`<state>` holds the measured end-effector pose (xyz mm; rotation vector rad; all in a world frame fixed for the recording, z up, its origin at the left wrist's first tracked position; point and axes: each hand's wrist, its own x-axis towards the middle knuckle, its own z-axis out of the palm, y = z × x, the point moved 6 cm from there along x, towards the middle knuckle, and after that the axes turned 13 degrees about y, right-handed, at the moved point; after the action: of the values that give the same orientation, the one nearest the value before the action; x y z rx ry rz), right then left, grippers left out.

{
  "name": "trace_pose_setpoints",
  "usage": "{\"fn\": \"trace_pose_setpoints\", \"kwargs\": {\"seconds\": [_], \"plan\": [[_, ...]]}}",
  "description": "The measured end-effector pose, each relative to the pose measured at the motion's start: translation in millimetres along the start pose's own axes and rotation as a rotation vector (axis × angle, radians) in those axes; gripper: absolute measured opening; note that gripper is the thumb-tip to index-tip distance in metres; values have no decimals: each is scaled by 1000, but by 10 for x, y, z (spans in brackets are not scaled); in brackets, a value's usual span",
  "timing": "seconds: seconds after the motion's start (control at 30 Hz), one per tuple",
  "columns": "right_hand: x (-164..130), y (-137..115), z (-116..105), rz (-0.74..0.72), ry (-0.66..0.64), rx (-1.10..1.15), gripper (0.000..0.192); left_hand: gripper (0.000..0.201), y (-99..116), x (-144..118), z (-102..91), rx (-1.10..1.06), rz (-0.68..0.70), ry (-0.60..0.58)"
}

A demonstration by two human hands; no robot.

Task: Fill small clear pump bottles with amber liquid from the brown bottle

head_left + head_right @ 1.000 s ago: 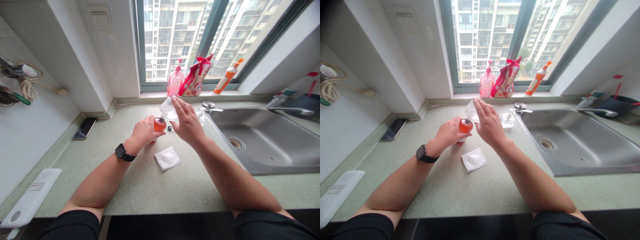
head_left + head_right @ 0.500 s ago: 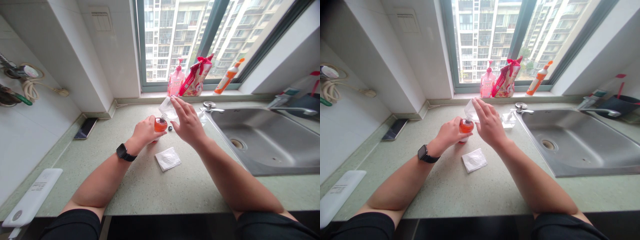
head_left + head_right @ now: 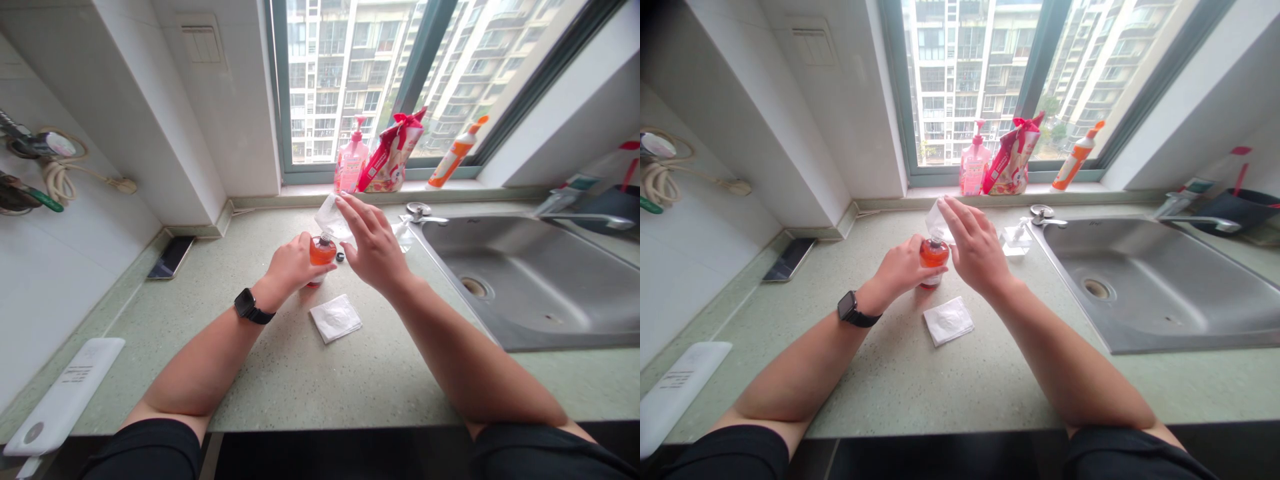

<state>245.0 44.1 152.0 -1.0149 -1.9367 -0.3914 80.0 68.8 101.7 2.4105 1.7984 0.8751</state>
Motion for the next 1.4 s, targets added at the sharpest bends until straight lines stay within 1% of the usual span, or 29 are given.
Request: {"fn": "trace_pose_setpoints", "kwargs": {"seconds": [0.17,0.37,0.5,1.0,1.23,1.4], "plan": [[-2,4,13,-2,-12,5,100,64,-1,-2,8,-15,-12,2],[-6,-9,27,-8,-1,-2,94,63,9,-14,-6,-4,-22,-8],[-8,-13,47,3,-13,-4,95,65,17,-21,-29,33,-22,-10],[-30,-47,83,-29,8,8,95,63,31,-8,-49,101,32,-22],[-29,-70,85,-33,10,4,98,62,34,2,-53,102,49,6],[-39,-74,78,-59,43,3,96,68,56,-9,-51,127,81,38]]}}
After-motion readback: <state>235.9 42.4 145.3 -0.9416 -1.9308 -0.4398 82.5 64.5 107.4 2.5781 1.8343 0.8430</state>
